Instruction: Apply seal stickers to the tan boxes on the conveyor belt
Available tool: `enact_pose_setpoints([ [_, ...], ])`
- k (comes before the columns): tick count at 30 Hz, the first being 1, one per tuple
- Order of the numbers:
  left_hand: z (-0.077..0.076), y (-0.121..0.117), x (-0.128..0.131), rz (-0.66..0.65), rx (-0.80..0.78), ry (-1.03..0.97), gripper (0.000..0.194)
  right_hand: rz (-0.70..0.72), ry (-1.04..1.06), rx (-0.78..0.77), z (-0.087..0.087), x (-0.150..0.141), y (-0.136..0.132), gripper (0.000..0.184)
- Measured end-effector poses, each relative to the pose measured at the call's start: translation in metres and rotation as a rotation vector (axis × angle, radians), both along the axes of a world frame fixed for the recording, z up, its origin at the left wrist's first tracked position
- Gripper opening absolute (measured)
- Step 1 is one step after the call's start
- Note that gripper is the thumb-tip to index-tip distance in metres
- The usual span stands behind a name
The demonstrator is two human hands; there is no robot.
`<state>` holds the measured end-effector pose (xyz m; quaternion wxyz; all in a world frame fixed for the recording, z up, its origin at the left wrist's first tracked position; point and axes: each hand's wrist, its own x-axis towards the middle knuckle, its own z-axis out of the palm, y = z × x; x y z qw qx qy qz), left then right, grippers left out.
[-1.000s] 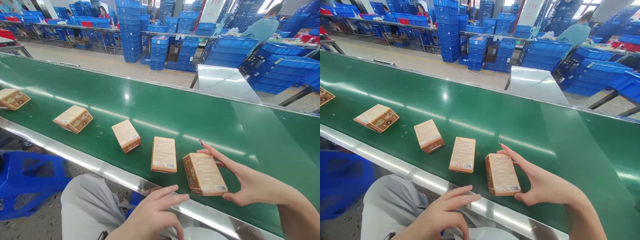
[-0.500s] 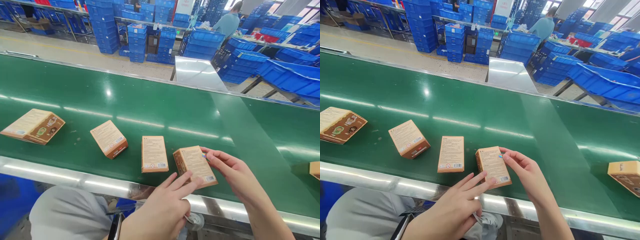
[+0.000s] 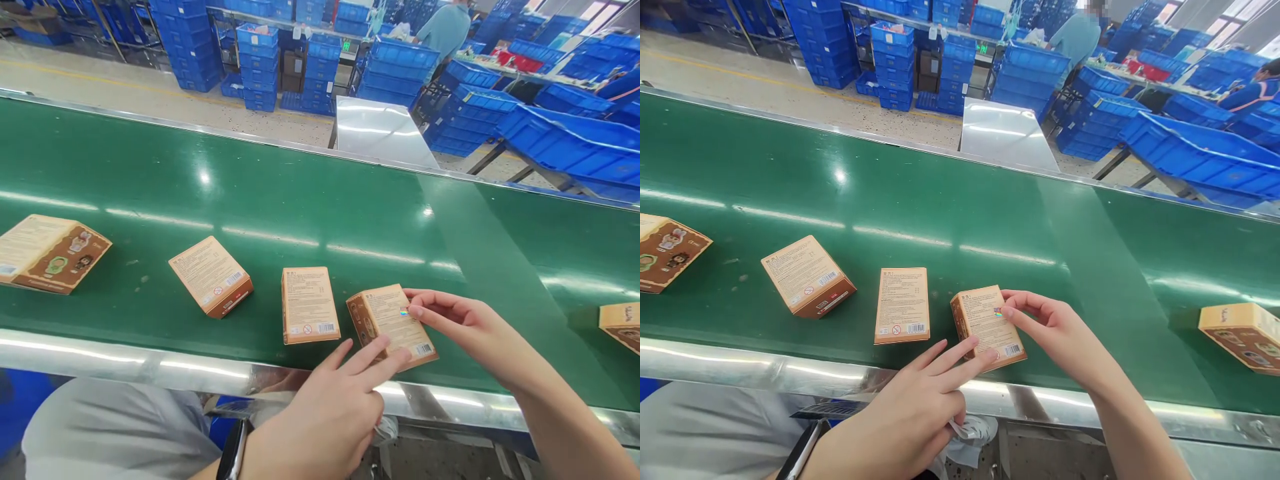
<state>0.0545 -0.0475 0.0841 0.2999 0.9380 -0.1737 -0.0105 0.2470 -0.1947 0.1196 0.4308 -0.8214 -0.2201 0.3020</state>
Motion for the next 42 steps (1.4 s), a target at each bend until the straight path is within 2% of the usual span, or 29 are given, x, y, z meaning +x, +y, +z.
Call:
enact_pose_setpoints([
  [4, 0.001, 0.001, 0.0, -0.003, -0.03, -0.014, 0.01, -0.018, -0.091, -0.019, -0.003, -0.007, -0.001, 0.059],
  [10, 0.001, 0.002, 0.002, -0.033, -0.07, 0.007, 0.009, -0.178, -0.396, -0.091, -0.015, -0.031, 0.004, 0.057],
  [13, 0.001, 0.007, 0.0, -0.026, -0.223, 0.029, 0.01, -0.284, -0.533, -0.107, -0.022, -0.034, 0.009, 0.061],
  [16, 0.006, 0.019, -0.008, 0.097, -0.445, 0.172, 0.012, -0.359, -0.625, -0.103, -0.024, -0.034, 0.009, 0.068],
  [18, 0.012, 0.031, -0.016, 0.255, -0.525, 0.334, 0.008, -0.384, -0.769, -0.098, -0.019, -0.041, 0.006, 0.059],
  [19, 0.015, 0.037, -0.02, 0.335, -0.546, 0.406, 0.008, -0.364, -0.84, -0.081, -0.015, -0.046, 0.005, 0.051],
  [21, 0.021, 0.048, -0.027, 0.443, -0.589, 0.498, 0.011, -0.211, -0.902, -0.01, -0.007, -0.062, 0.003, 0.033],
  [24, 0.026, 0.061, -0.034, 0.501, -0.697, 0.517, 0.015, 0.214, -0.757, 0.151, 0.001, -0.089, 0.008, 0.015],
  [26, 0.027, 0.066, -0.037, 0.511, -0.732, 0.496, 0.016, 0.363, -0.672, 0.218, 0.0, -0.103, 0.018, 0.011],
  [33, 0.028, 0.07, -0.047, 0.537, -0.736, 0.465, 0.017, 0.417, -0.715, 0.328, -0.007, -0.116, 0.052, 0.007],
  [38, 0.03, 0.075, -0.05, 0.527, -0.752, 0.461, 0.029, 0.451, -0.671, 0.3, -0.008, -0.119, 0.054, 0.01],
  [42, 0.028, 0.078, -0.053, 0.549, -0.735, 0.427, 0.035, 0.425, -0.665, 0.254, -0.014, -0.123, 0.053, 0.021],
])
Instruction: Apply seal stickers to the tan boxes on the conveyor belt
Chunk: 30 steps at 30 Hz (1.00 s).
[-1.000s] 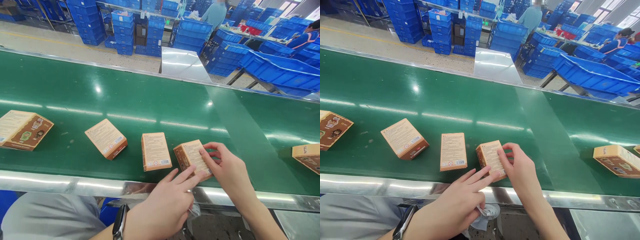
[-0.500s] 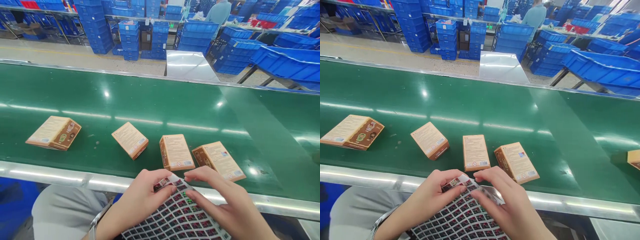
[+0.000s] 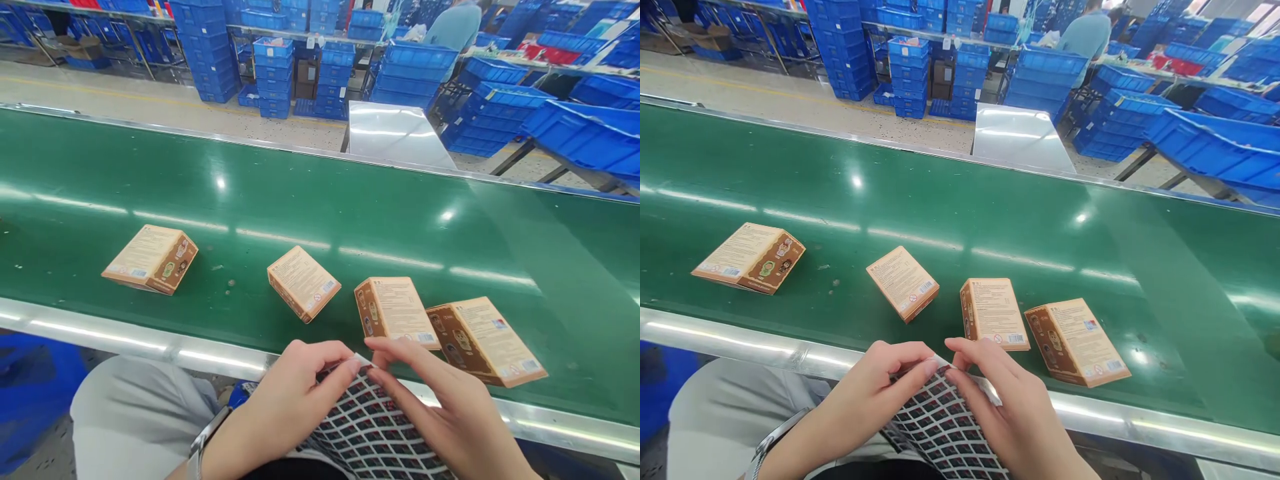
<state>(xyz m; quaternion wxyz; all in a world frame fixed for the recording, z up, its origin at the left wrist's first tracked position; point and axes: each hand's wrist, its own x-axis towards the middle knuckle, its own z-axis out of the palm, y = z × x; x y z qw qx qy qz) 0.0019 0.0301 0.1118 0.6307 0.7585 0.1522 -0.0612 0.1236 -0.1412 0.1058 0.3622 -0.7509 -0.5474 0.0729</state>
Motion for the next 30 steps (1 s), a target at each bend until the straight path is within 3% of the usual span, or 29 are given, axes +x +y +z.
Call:
enact_pose_setpoints([
  [5, -0.001, 0.0, -0.002, 0.064, 0.029, 0.003, 0.038, -0.066, -0.052, 0.11, 0.002, -0.009, 0.01, 0.014],
  [11, 0.002, 0.001, -0.002, 0.111, 0.014, 0.017, 0.042, -0.094, -0.254, 0.241, 0.0, -0.019, 0.021, 0.022],
  [16, 0.002, 0.007, -0.004, 0.069, -0.017, 0.01, 0.037, -0.223, 0.075, 0.102, -0.005, -0.02, 0.014, 0.012],
  [19, 0.002, 0.013, -0.006, 0.052, -0.049, -0.018, 0.035, -0.257, 0.275, -0.023, -0.002, -0.017, 0.009, 0.027],
  [23, -0.001, 0.019, -0.01, 0.034, -0.08, -0.038, 0.031, -0.318, 0.509, -0.111, 0.003, -0.018, 0.007, 0.033],
  [26, -0.002, 0.021, -0.012, 0.021, -0.13, -0.042, 0.027, -0.321, 0.523, -0.136, 0.006, -0.024, 0.008, 0.032],
  [30, -0.005, 0.025, -0.017, 0.125, -0.172, 0.029, 0.027, -0.325, 0.358, -0.089, 0.006, -0.036, 0.014, 0.029],
])
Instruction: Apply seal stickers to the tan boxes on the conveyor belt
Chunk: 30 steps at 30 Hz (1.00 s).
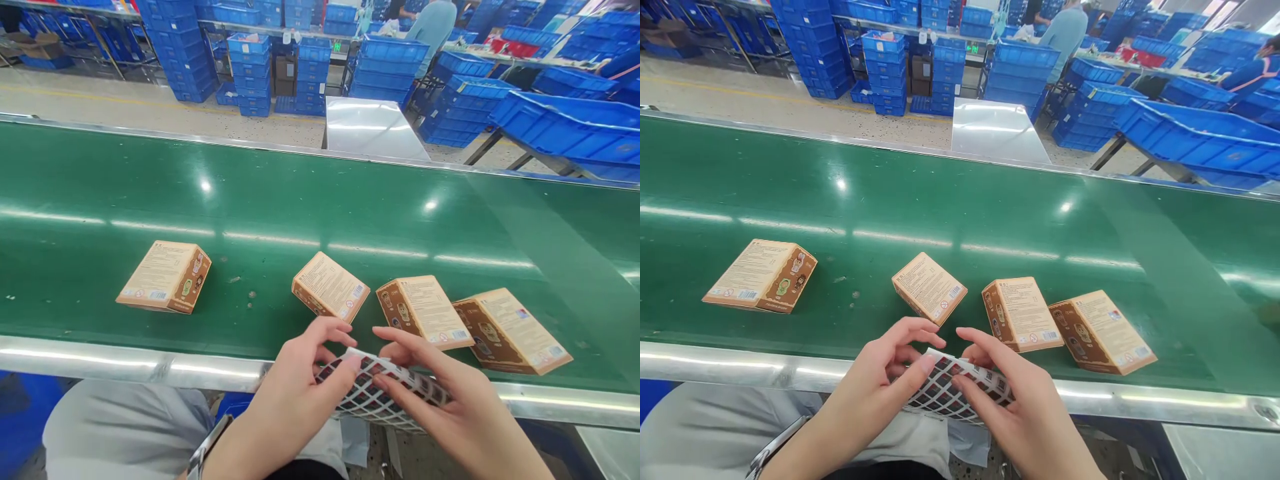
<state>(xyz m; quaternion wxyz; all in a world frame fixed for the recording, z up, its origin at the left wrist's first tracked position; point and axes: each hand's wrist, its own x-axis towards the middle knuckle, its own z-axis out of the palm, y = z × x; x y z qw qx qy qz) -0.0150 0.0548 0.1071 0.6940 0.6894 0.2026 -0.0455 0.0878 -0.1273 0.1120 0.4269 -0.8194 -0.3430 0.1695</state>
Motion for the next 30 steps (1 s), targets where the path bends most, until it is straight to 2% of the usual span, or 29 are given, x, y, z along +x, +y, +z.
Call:
enact_pose_setpoints([
  [3, -0.002, 0.007, -0.005, 0.016, 0.02, 0.101, 0.031, 0.042, -0.198, 0.009, -0.001, -0.005, 0.006, 0.029],
  [7, 0.0, 0.008, -0.006, -0.091, 0.077, 0.092, 0.04, 0.152, -0.451, 0.03, 0.002, -0.003, 0.008, 0.031],
  [9, 0.003, 0.003, -0.003, -0.122, 0.052, 0.073, 0.039, 0.171, -0.53, 0.043, 0.004, 0.0, 0.007, 0.03],
  [13, 0.008, -0.005, -0.001, -0.111, -0.164, 0.031, 0.027, 0.188, -0.566, 0.022, 0.012, 0.002, 0.0, 0.031],
  [16, 0.01, -0.003, -0.004, -0.097, -0.317, -0.001, 0.032, 0.177, -0.532, -0.024, 0.02, 0.013, -0.01, 0.042],
  [18, 0.012, 0.0, -0.007, -0.085, -0.385, -0.032, 0.036, 0.114, -0.479, -0.069, 0.024, 0.032, -0.022, 0.048],
  [19, 0.013, 0.002, -0.008, -0.08, -0.414, -0.055, 0.036, 0.032, -0.474, -0.065, 0.026, 0.044, -0.03, 0.047],
  [22, 0.015, 0.006, -0.009, -0.055, -0.466, -0.098, 0.034, -0.308, -0.419, -0.215, 0.026, 0.075, -0.049, 0.047],
  [24, 0.015, 0.006, -0.009, -0.011, -0.48, -0.096, 0.031, -0.385, -0.38, -0.257, 0.025, 0.081, -0.054, 0.048],
  [26, 0.014, 0.006, -0.009, 0.026, -0.474, -0.079, 0.028, -0.312, -0.417, -0.173, 0.028, 0.072, -0.048, 0.047],
  [28, 0.014, 0.005, -0.01, 0.025, -0.427, -0.057, 0.027, -0.148, -0.459, -0.07, 0.037, 0.055, -0.034, 0.039],
  [30, 0.015, 0.005, -0.011, 0.004, -0.362, -0.028, 0.026, 0.006, -0.392, -0.029, 0.049, 0.04, -0.016, 0.037],
])
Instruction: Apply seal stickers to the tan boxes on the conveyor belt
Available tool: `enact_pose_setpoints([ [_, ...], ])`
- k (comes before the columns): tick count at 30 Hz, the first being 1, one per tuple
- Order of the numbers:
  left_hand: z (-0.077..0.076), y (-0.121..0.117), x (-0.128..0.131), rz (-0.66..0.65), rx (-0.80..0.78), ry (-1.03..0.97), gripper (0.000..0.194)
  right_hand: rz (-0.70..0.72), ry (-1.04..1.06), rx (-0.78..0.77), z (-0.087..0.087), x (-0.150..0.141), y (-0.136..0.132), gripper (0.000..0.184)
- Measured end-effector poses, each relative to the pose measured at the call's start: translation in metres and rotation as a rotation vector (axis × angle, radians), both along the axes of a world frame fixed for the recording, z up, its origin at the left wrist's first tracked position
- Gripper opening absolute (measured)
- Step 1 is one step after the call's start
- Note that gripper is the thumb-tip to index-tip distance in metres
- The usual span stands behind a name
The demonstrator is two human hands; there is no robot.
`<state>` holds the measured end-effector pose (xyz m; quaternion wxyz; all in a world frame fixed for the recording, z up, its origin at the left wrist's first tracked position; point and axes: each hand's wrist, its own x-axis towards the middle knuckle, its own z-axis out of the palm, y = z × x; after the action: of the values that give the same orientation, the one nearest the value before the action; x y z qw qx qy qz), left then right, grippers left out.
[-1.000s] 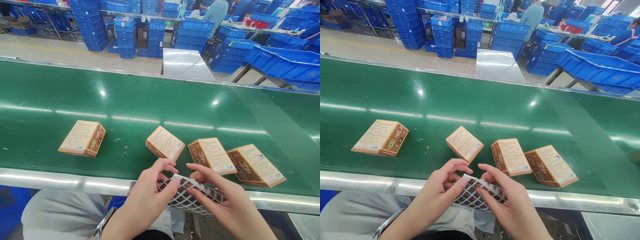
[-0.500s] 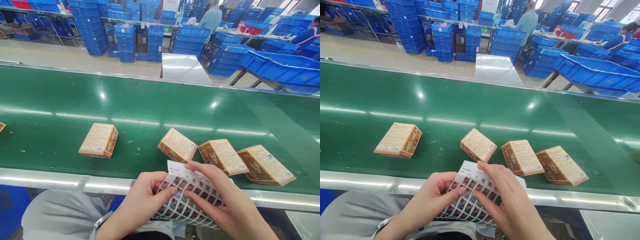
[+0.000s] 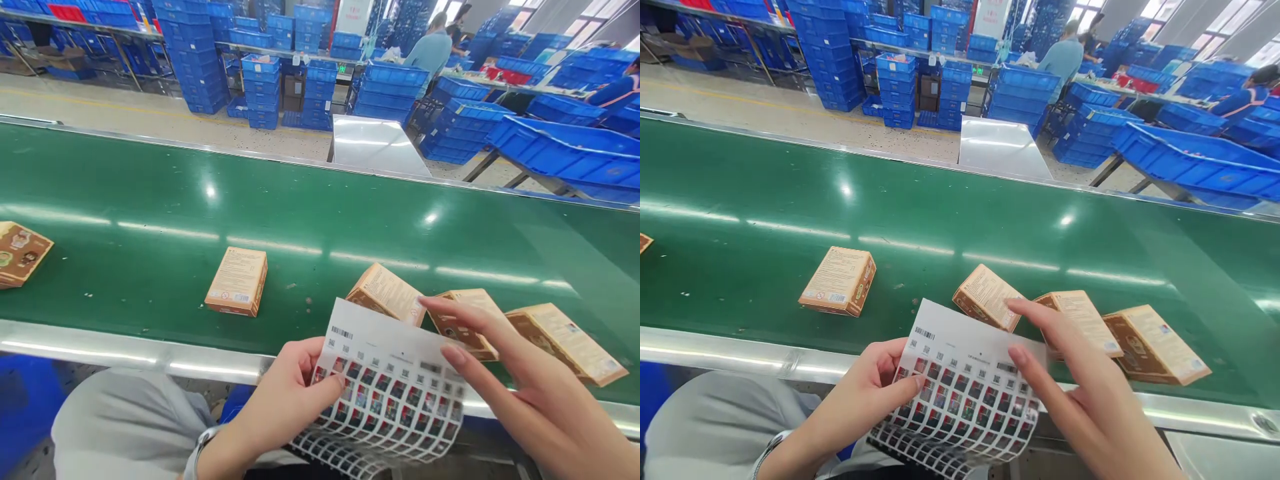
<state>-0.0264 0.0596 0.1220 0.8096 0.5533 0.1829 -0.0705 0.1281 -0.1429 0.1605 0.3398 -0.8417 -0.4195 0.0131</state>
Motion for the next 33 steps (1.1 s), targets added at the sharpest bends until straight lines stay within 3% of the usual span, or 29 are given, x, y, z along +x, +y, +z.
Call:
enact_pose_setpoints([
  [5, 0.004, -0.001, -0.006, -0.004, 0.009, 0.018, 0.028, 0.133, 0.395, -0.013, 0.012, -0.002, 0.03, 0.058],
  [10, 0.003, -0.002, -0.008, 0.023, 0.073, 0.049, 0.034, 0.15, 0.438, -0.009, 0.002, -0.008, 0.031, 0.045],
  [17, -0.006, -0.003, -0.01, 0.148, 0.051, 0.007, 0.047, 0.133, 0.396, 0.018, 0.008, -0.008, 0.023, 0.048],
  [22, -0.007, 0.01, -0.012, 0.321, 0.041, -0.038, 0.046, 0.108, 0.506, 0.295, -0.012, -0.005, 0.005, 0.069],
  [25, -0.002, 0.013, -0.009, 0.406, 0.096, -0.097, 0.041, 0.132, 0.521, 0.398, -0.03, -0.03, 0.003, 0.073],
  [27, 0.0, 0.01, -0.008, 0.451, 0.132, -0.121, 0.04, 0.001, 0.48, 0.411, -0.04, -0.051, 0.005, 0.067],
  [30, 0.0, 0.005, -0.009, 0.452, 0.137, -0.107, 0.067, -0.133, 0.402, 0.347, -0.046, -0.07, 0.011, 0.052],
  [32, -0.002, 0.005, -0.012, 0.436, 0.146, -0.088, 0.088, -0.122, 0.349, 0.286, -0.044, -0.071, 0.015, 0.046],
  [33, -0.002, 0.005, -0.013, 0.424, 0.165, -0.093, 0.088, -0.109, 0.319, 0.262, -0.043, -0.069, 0.015, 0.044],
])
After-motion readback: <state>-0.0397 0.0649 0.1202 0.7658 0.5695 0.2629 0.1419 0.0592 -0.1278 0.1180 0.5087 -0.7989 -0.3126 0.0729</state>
